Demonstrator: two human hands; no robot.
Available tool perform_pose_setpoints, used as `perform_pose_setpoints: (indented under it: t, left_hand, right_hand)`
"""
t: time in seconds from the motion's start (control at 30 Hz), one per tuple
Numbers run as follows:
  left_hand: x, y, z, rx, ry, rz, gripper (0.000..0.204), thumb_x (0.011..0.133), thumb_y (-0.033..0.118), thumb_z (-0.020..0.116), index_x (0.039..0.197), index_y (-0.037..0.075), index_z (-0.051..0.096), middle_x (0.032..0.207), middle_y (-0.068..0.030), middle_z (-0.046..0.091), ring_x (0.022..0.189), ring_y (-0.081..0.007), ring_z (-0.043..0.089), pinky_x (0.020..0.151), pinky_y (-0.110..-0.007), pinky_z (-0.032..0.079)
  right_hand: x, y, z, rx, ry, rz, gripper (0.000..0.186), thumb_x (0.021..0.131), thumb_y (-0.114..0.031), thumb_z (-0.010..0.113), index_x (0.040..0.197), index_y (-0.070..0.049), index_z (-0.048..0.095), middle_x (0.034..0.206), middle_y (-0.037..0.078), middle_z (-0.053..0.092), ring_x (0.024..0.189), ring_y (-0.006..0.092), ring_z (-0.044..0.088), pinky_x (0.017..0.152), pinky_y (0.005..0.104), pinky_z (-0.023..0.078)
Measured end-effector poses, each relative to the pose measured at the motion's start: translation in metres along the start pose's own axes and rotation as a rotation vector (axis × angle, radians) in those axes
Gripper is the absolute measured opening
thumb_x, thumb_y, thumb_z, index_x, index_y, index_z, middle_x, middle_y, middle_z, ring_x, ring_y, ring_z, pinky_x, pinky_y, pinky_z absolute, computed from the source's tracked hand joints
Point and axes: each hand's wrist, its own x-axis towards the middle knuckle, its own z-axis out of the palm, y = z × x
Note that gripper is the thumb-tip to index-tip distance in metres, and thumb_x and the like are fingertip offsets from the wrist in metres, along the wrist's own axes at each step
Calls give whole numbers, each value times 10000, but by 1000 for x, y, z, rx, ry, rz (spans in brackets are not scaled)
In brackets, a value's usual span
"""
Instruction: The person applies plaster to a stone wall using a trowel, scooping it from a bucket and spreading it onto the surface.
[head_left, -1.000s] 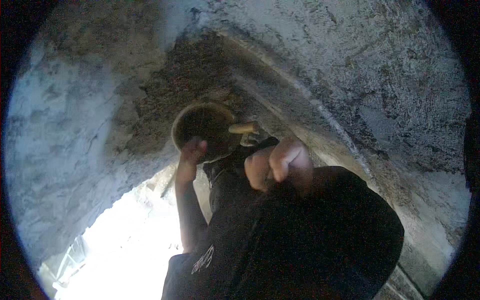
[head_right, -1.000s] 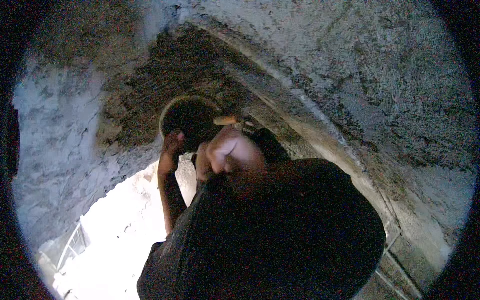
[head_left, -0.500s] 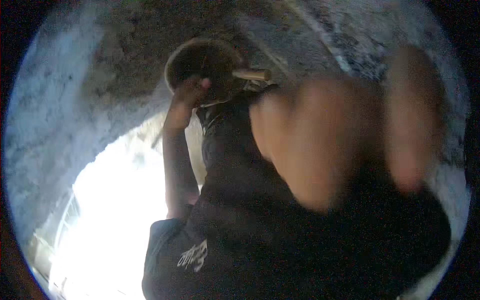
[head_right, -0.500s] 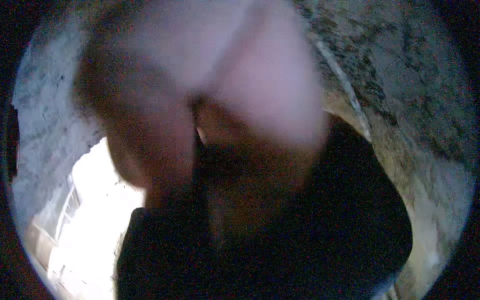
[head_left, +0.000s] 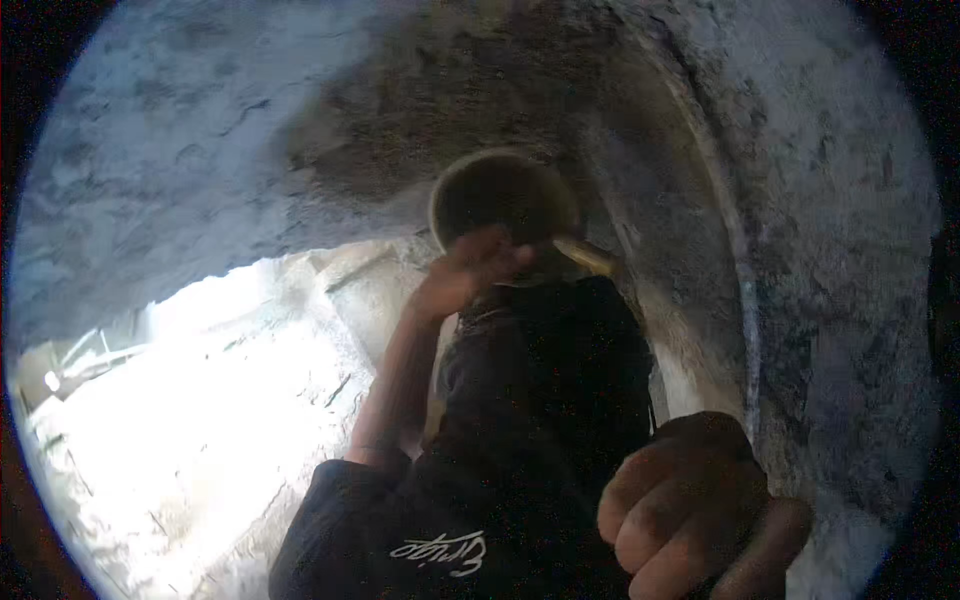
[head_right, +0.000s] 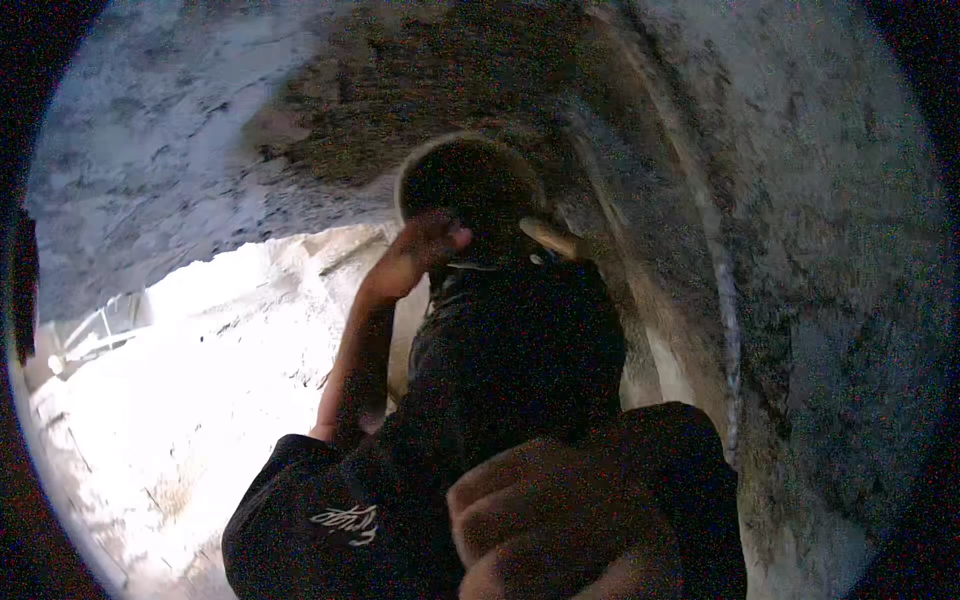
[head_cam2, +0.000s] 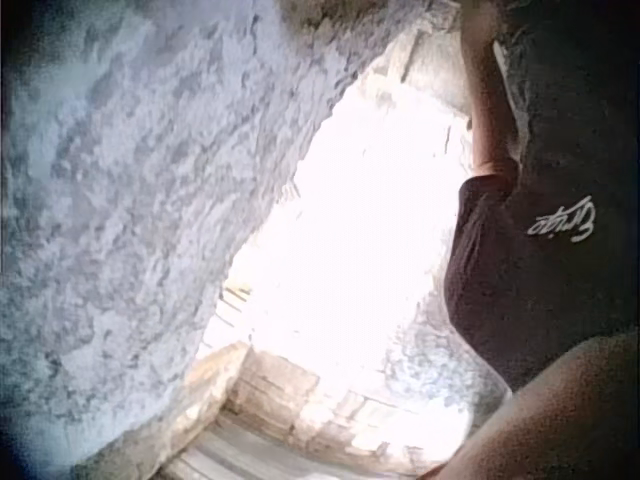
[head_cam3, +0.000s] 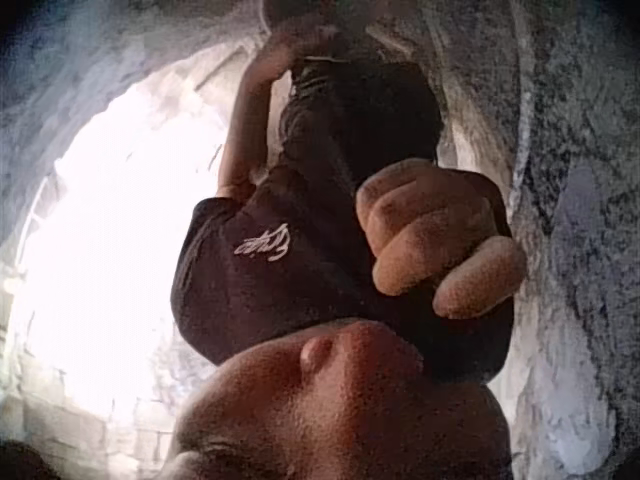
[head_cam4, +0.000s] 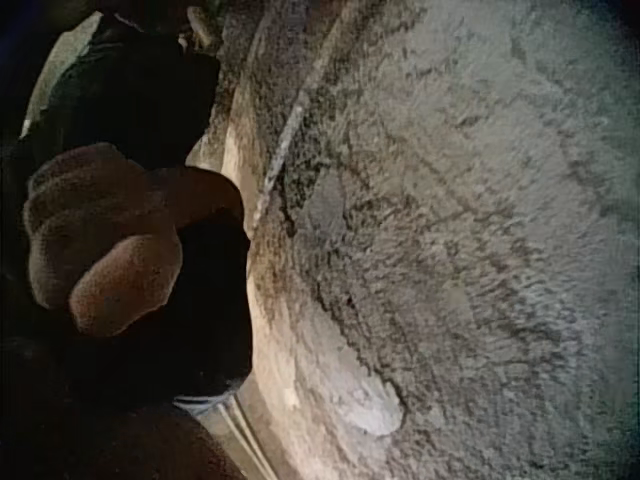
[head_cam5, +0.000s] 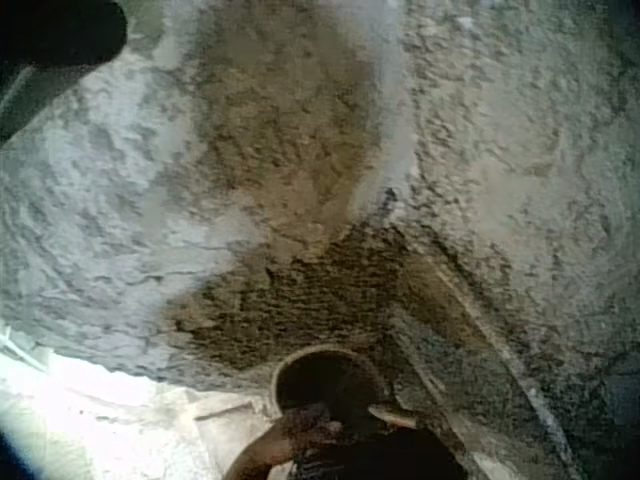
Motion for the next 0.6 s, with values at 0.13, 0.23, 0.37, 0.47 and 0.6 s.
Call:
perform_pose_setpoints:
  t: [0.13, 0.23, 0.37, 0.47, 0.6]
  left_hand:
    - [2, 4, -4, 55, -121, 15, 319, 876, 356, 609, 926, 42, 583, 861, -15, 541, 813, -130, 469, 729, -285, 391]
    - [3, 6, -3, 58, -96, 103, 281, 872, 335, 607, 877, 58, 561, 797, 8, 491, 781, -118, 449, 708, -269, 374]
    - [-4, 4, 6, -171, -52, -70, 393, 824, 369, 666, 974, 14, 590, 838, -52, 579, 842, -151, 550, 741, -294, 430]
    - [2, 6, 8, -56, -16, -6, 374, 822, 354, 670, 975, 22, 595, 881, -51, 581, 865, -145, 547, 748, -293, 434]
    - [10, 6, 9, -25, -61, -72, 398, 828, 351, 661, 1037, 18, 598, 974, -73, 594, 962, -164, 545, 828, -294, 428]
  right_hand:
    - [2, -5, -4, 132, -206, 170, 209, 938, -234, 512, 1058, -73, 453, 766, 120, 565, 549, 167, 473, 478, 328, 390]
    - [2, -5, -12, -64, -265, 53, 209, 924, -208, 430, 732, -126, 451, 610, 110, 544, 408, 189, 426, 367, 306, 346]
    - [-5, -4, -73, -29, -831, 111, 355, 851, -316, 602, 630, -90, 440, 493, -23, 381, 345, 132, 361, 254, 316, 214]
    - [-24, -8, -93, -257, -756, -29, 324, 833, -302, 623, 674, -70, 464, 550, -5, 424, 411, 125, 416, 313, 302, 298]
    - [-53, -1, -76, -341, 66, 374, 303, 852, -332, 624, 829, -46, 529, 740, 44, 512, 603, 114, 509, 529, 276, 426]
